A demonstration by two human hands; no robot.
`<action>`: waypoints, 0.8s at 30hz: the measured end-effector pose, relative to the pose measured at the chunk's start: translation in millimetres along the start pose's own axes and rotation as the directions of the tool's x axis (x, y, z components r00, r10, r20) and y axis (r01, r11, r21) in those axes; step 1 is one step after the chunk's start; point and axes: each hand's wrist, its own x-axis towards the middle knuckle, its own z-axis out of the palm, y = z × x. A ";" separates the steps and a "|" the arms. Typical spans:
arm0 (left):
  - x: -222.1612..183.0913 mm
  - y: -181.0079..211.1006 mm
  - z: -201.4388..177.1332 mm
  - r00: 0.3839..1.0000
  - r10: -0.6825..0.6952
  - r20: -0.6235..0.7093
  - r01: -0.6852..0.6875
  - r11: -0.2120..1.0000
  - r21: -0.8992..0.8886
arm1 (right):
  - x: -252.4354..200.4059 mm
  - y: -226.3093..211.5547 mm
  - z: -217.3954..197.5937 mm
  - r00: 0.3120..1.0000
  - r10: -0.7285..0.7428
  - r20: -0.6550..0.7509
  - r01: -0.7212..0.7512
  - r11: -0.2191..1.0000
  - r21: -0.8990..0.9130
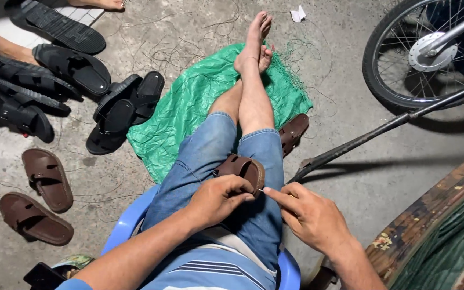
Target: Hand-stitching the upper part of a leather sandal to its sole using a needle and thread.
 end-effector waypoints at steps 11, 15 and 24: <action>16.5 -5.2 14.6 0.984 -0.139 -0.111 0.133 0.989 -0.064 | 2.5 12.5 -1.6 0.990 -0.034 -0.139 0.032 0.999 -0.016; 14.9 -1.4 13.8 0.984 -0.135 -0.119 0.128 0.989 -0.067 | 2.7 13.0 0.6 0.984 -0.043 -0.174 0.038 0.999 -0.033; 13.5 3.8 11.5 0.976 -0.192 -0.101 0.183 0.978 -0.096 | 4.5 12.5 5.1 0.984 -0.089 -0.153 0.079 0.995 -0.066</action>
